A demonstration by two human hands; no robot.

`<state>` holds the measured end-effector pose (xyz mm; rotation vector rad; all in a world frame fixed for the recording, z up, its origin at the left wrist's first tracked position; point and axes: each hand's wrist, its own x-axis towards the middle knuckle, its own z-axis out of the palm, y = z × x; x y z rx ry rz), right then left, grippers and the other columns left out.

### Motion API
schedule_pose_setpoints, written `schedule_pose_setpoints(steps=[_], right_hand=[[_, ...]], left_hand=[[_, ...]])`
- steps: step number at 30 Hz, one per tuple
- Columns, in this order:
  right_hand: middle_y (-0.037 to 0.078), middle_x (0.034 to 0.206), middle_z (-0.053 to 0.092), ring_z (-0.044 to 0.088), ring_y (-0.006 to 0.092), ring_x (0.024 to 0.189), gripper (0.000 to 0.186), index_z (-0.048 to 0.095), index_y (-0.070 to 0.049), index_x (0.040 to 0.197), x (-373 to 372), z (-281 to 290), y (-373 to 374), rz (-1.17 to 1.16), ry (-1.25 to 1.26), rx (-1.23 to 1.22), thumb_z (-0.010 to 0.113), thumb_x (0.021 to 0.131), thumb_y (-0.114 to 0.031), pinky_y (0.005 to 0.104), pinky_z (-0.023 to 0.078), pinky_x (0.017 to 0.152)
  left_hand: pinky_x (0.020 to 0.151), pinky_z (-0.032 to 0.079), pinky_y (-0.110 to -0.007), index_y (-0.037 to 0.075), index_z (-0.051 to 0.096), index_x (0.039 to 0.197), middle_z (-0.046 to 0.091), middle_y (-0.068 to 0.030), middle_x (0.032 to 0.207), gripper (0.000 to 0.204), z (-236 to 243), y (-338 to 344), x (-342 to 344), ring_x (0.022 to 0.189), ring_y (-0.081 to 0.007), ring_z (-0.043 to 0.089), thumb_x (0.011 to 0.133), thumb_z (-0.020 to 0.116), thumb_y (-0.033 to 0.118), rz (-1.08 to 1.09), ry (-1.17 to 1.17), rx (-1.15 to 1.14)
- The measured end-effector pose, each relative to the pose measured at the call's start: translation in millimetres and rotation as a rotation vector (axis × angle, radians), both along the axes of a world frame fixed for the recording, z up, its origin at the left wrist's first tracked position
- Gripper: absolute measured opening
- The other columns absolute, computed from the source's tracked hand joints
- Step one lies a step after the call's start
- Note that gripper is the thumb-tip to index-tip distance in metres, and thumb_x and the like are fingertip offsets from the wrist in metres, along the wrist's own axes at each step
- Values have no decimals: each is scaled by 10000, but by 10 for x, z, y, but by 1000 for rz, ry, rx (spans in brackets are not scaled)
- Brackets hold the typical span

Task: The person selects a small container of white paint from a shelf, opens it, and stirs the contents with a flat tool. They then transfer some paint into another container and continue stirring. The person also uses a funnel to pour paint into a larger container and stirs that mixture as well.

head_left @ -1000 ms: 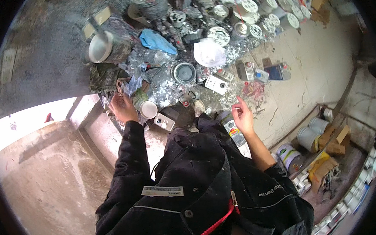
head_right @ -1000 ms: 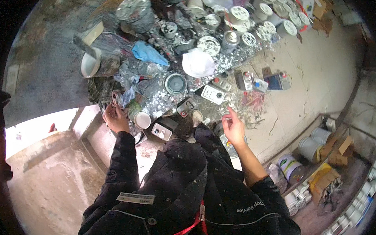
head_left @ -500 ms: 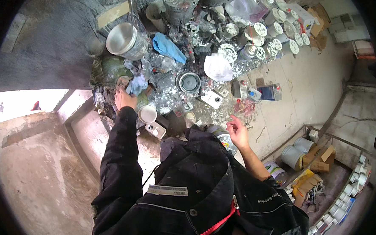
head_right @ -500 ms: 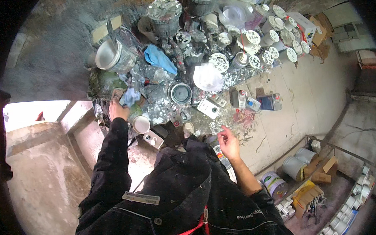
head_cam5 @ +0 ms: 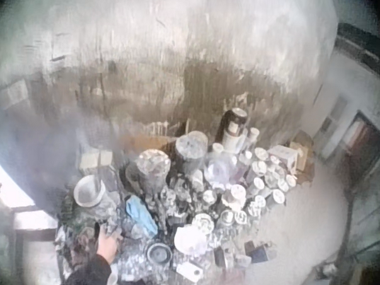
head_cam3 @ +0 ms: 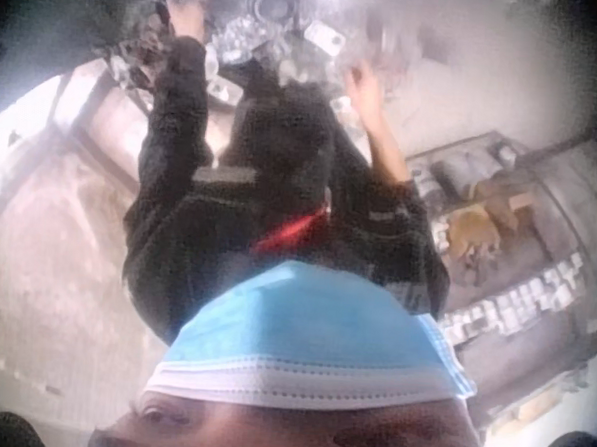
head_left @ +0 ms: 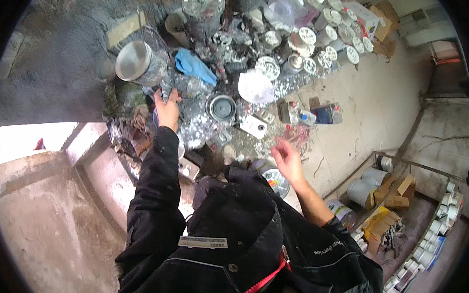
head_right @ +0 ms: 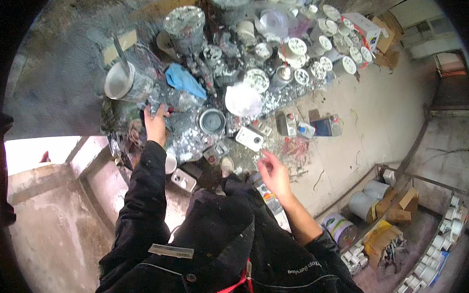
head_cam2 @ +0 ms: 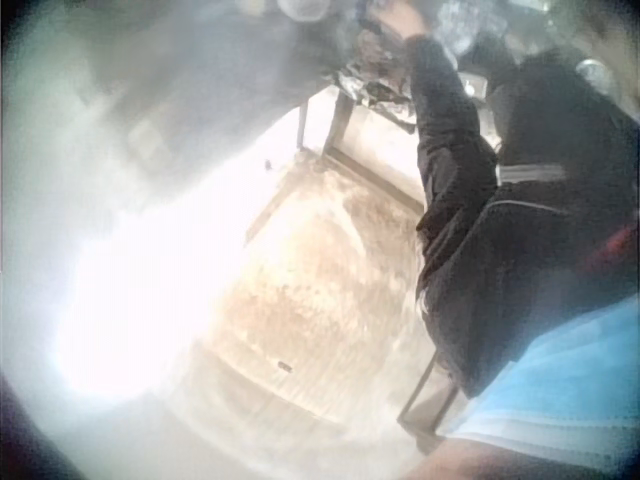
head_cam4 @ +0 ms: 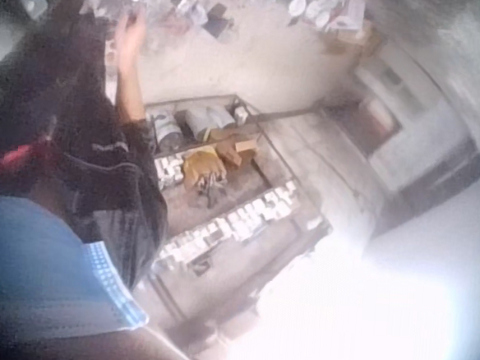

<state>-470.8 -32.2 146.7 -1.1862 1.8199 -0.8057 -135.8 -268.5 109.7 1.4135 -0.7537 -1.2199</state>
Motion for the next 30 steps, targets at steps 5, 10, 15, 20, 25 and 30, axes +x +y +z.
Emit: schedule_pose_setpoints(steps=[5, 10, 15, 20, 25, 30], right_hand=[[124, 1198, 674, 680, 120, 892, 562, 529, 9, 1435, 485, 1030, -870, 216, -336, -309, 744, 919, -37, 264, 561, 766], [162, 1385, 522, 663, 123, 893, 897, 331, -19, 1572, 1268, 1897, -1432, 438, -428, -478, 849, 843, -86, 259, 559, 758], [61, 961, 725, 677, 126, 791, 376, 712, -59, 1234, 1843, 2060, -1130, 600, -377, -359, 789, 906, -227, 278, 538, 709], [89, 959, 730, 731, 241, 821, 225, 767, -81, 1116, 2168, 2202, -559, 985, -85, -352, 736, 934, -210, 331, 551, 726], [105, 937, 741, 723, 259, 784, 174, 766, -70, 1041, 2533, 2191, -11, 1140, -135, -483, 754, 891, -157, 345, 559, 690], [75, 880, 758, 733, 191, 747, 162, 772, -60, 1043, 2948, 1905, 431, 957, -53, -387, 752, 894, -121, 315, 550, 615]], left_hand=[[736, 460, -266, 9, 438, 1358, 627, -32, 981, 443, 239, 659, 54, 788, -108, 555, 994, 673, 100, -39, -76, -7], [999, 461, -346, -25, 398, 1423, 617, -169, 1263, 526, 326, 1621, 327, 1140, -241, 597, 990, 665, 108, -207, -363, 64], [929, 509, -415, 21, 404, 1379, 670, -251, 1145, 514, 214, 2543, 742, 1068, -370, 678, 965, 680, 152, -293, -578, -104], [880, 531, -473, 50, 374, 1404, 683, -280, 1096, 574, -10, 3323, 1323, 1047, -441, 688, 964, 705, 216, -308, -612, -42], [844, 532, -496, 69, 370, 1402, 683, -292, 1064, 541, -184, 3979, 1879, 1006, -471, 685, 973, 680, 183, -305, -572, 7], [852, 528, -500, 75, 369, 1406, 684, -301, 1070, 554, -198, 4411, 2231, 1021, -470, 682, 967, 685, 194, -365, -592, 132]])
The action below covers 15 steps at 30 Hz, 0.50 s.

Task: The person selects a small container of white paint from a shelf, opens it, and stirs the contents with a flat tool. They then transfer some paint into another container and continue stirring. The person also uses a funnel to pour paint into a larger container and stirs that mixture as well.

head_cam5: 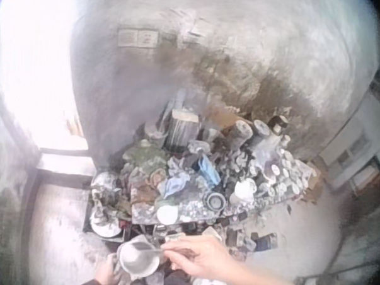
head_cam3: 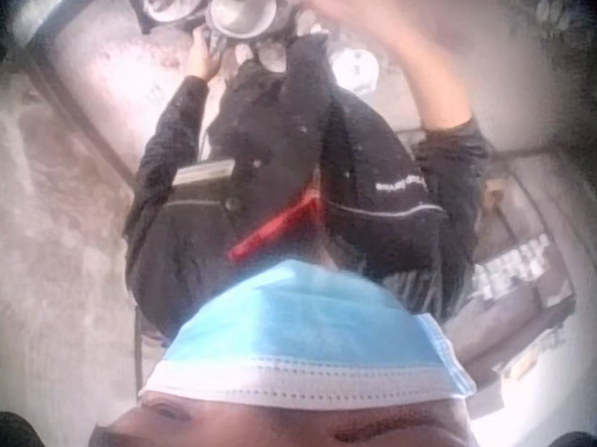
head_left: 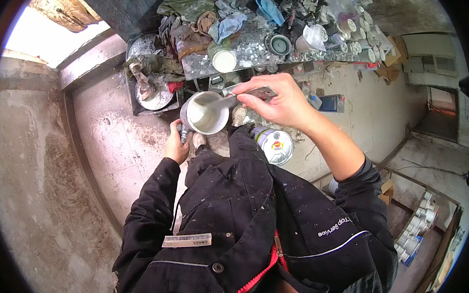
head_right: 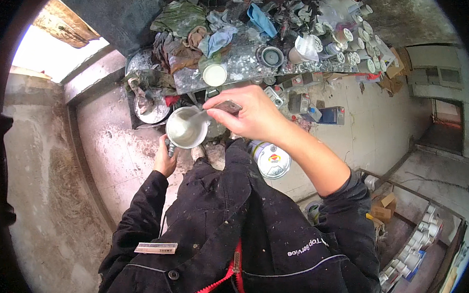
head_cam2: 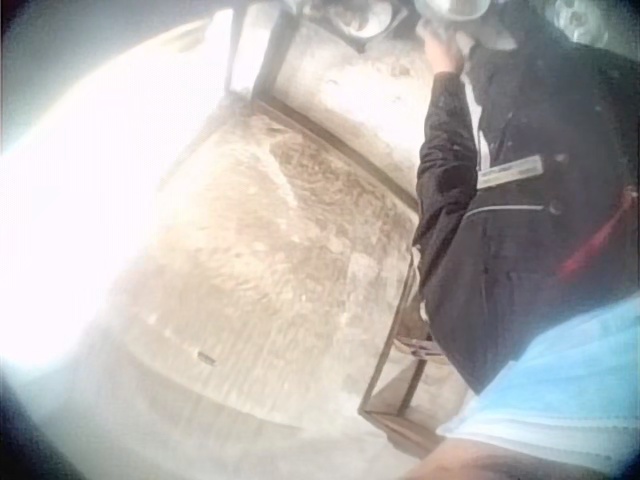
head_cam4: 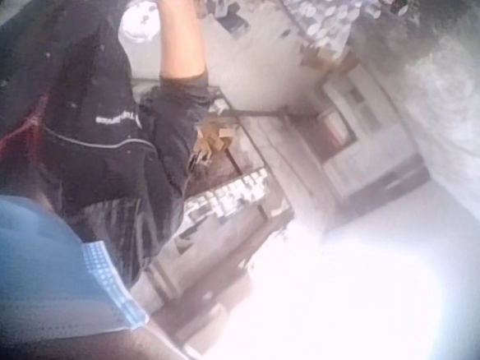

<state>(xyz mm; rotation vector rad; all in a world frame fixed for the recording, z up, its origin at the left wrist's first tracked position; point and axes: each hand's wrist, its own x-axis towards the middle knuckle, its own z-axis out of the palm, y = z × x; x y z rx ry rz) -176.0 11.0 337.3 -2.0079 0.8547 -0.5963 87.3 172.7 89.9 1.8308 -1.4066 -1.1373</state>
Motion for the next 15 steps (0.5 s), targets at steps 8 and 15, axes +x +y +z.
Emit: schedule_pose_setpoints(steps=[8, 15], right_hand=[[84, 908, 776, 739, 168, 740, 134, 787, -72, 1015, 189, -99, 303, -42, -88, 77, 772, 887, -112, 294, 553, 647], [97, 888, 763, 747, 217, 792, 145, 779, -61, 1027, 100, -82, 380, -74, -78, 128, 765, 888, -102, 315, 559, 722]], left_hand=[[868, 527, -499, 77, 375, 1405, 685, -304, 1097, 555, -19, 277, 169, 1034, -471, 681, 963, 689, 198, -22, 1, 56], [871, 528, -498, 73, 372, 1401, 686, -307, 1095, 549, 40, 216, 61, 1032, -474, 681, 965, 682, 194, -16, 13, 29]])
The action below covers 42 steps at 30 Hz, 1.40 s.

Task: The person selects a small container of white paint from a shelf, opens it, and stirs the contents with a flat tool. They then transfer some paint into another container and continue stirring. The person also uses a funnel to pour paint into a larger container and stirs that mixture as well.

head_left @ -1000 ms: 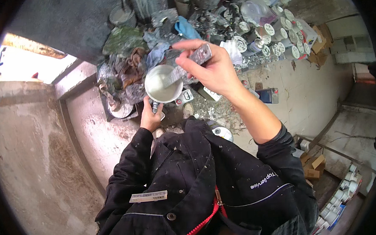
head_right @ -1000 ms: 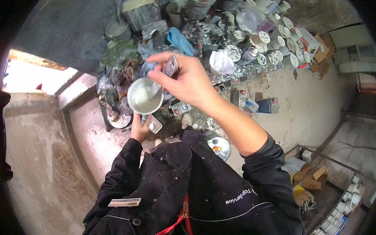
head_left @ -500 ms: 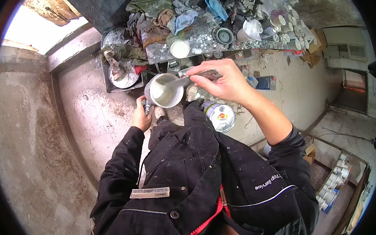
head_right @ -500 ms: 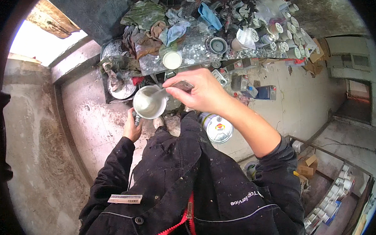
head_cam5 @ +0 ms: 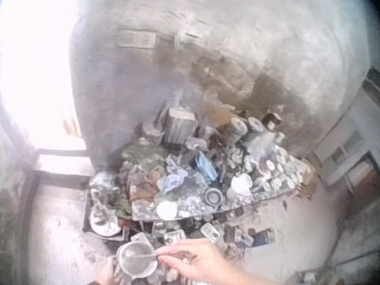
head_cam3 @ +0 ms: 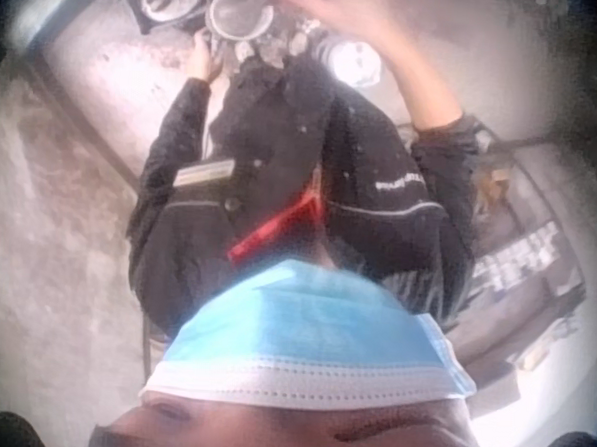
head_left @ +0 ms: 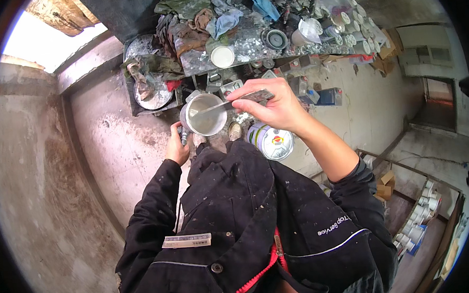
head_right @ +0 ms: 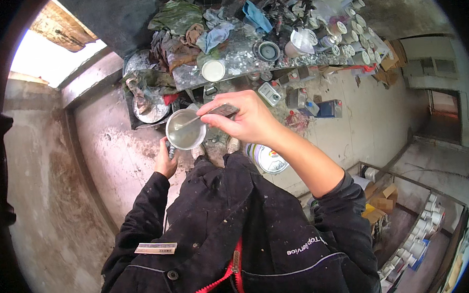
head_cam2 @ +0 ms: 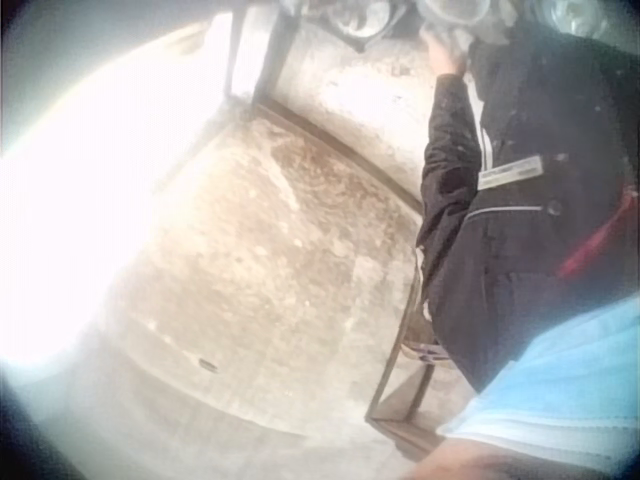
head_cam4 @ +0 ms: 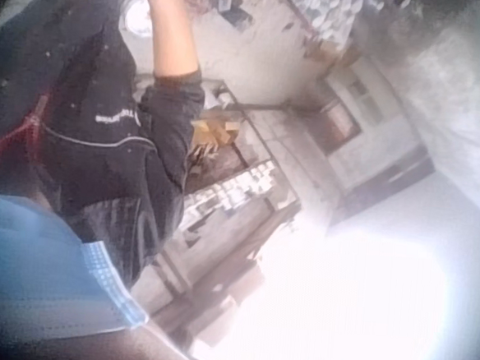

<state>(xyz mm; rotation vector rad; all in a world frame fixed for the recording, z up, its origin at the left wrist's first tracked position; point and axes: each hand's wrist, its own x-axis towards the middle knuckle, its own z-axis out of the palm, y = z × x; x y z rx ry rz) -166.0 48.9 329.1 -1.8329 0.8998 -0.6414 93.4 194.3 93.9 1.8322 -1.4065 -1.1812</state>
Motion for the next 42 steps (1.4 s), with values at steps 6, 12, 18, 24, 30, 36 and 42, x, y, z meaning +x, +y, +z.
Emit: schedule_pose_setpoints(steps=[6, 12, 18, 24, 30, 36, 42], right_hand=[[89, 905, 754, 713, 133, 757, 159, 772, -25, 1068, -129, -18, -36, -6, 40, -96, 725, 917, -20, 268, 545, 680], [106, 879, 755, 736, 244, 771, 147, 780, -65, 1008, -243, -27, -50, -107, 58, -52, 764, 891, -151, 329, 552, 679], [114, 878, 762, 717, 244, 687, 142, 785, -68, 1006, -366, -70, -42, -133, -34, -86, 764, 889, -145, 337, 540, 632], [109, 872, 765, 711, 225, 662, 151, 784, -62, 1004, -440, -104, -33, -134, -108, 39, 760, 894, -163, 328, 534, 633], [92, 870, 770, 711, 165, 681, 152, 784, -58, 996, -475, -110, -21, -169, 28, 55, 758, 900, -173, 312, 534, 651], [85, 861, 769, 706, 178, 673, 153, 782, -67, 1003, -471, -129, -22, -215, 42, -25, 767, 893, -173, 317, 533, 626], [107, 865, 766, 738, 190, 720, 150, 781, -60, 997, -477, -109, -21, -193, -14, -58, 764, 897, -170, 310, 546, 650]], left_hand=[[876, 527, -500, 58, 364, 1397, 686, -315, 1100, 558, 76, -132, -93, 1044, -487, 676, 956, 681, 186, -35, -5, 55], [888, 523, -504, 56, 361, 1399, 683, -314, 1117, 564, 1, -196, -202, 1055, -490, 674, 955, 681, 190, -54, 21, 2], [902, 524, -502, 50, 362, 1398, 685, -305, 1122, 576, -41, -250, -254, 1070, -482, 673, 950, 691, 199, -95, 24, -30], [950, 506, -446, 26, 359, 1417, 669, -270, 1177, 563, 19, -284, -281, 1109, -384, 675, 959, 669, 132, -112, 1, 77], [959, 502, -446, 13, 353, 1419, 663, -279, 1184, 574, 73, -303, -296, 1121, -396, 670, 956, 672, 129, -123, -3, 117], [910, 521, -499, 49, 361, 1401, 682, -311, 1134, 577, 11, -286, -277, 1083, -476, 671, 961, 689, 226, -140, -16, -1], [916, 519, -498, 53, 358, 1404, 682, -311, 1136, 581, 10, -275, -263, 1088, -479, 668, 960, 693, 223, -143, -21, 42]])
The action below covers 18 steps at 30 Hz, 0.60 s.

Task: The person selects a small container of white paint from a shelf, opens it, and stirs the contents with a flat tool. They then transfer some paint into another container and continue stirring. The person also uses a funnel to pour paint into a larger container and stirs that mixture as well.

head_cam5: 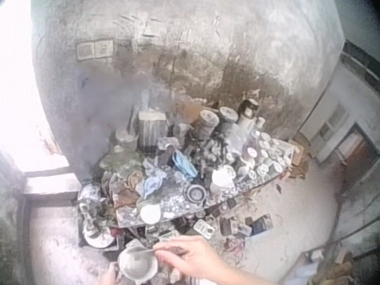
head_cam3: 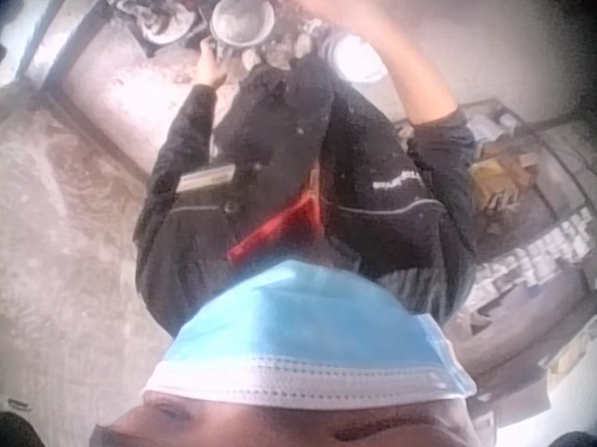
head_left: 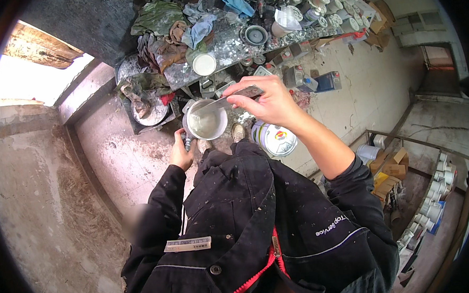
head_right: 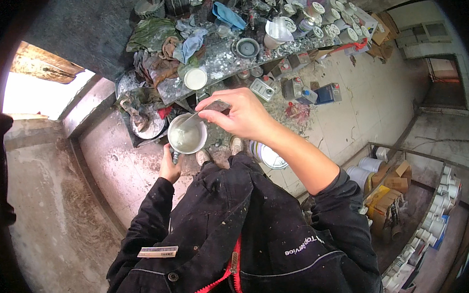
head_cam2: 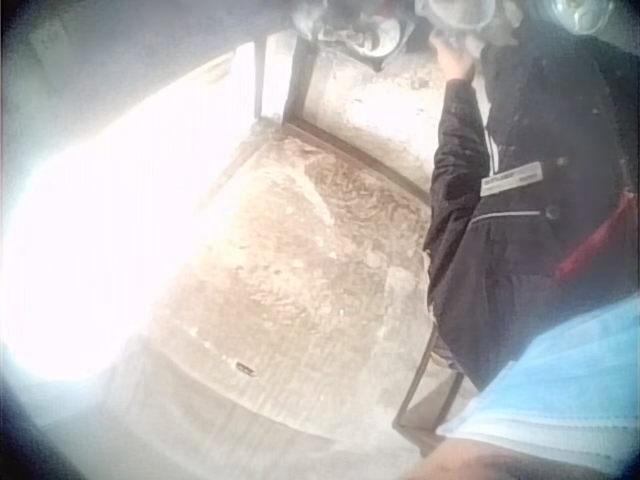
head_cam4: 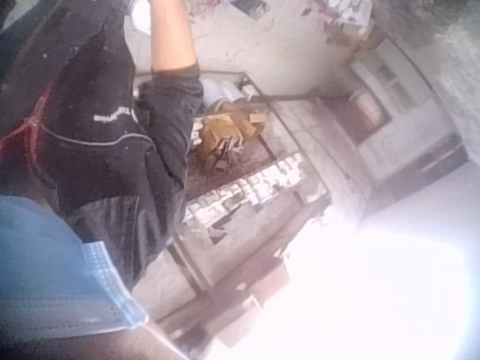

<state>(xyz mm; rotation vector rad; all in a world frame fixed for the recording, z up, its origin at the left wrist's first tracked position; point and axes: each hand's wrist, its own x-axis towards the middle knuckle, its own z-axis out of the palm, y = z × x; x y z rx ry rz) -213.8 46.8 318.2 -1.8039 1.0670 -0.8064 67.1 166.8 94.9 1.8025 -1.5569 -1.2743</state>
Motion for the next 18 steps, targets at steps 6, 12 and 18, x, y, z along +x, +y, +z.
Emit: schedule_pose_setpoints(steps=[6, 12, 18], right_hand=[[117, 886, 767, 748, 186, 744, 148, 781, -58, 987, 18, 5, -8, 32, -106, 116, 756, 906, -179, 304, 546, 655], [110, 875, 768, 741, 205, 728, 160, 782, -52, 982, 14, 15, -3, 27, 11, 180, 758, 898, -186, 305, 543, 661], [110, 844, 766, 737, 207, 720, 167, 783, -57, 988, 20, 14, 5, -7, 48, 76, 766, 892, -193, 298, 539, 649]], left_hand=[[916, 519, -506, 54, 350, 1407, 680, -317, 1145, 591, 20, 3, 11, 1087, -489, 667, 957, 697, 218, -14, -16, -4], [918, 518, -508, 58, 352, 1406, 681, -313, 1141, 592, -6, -5, 13, 1086, -490, 666, 952, 699, 212, -4, 1, -18], [907, 522, -509, 56, 367, 1399, 687, -297, 1140, 579, -4, 6, 22, 1069, -491, 670, 947, 697, 208, 7, 5, -23]])
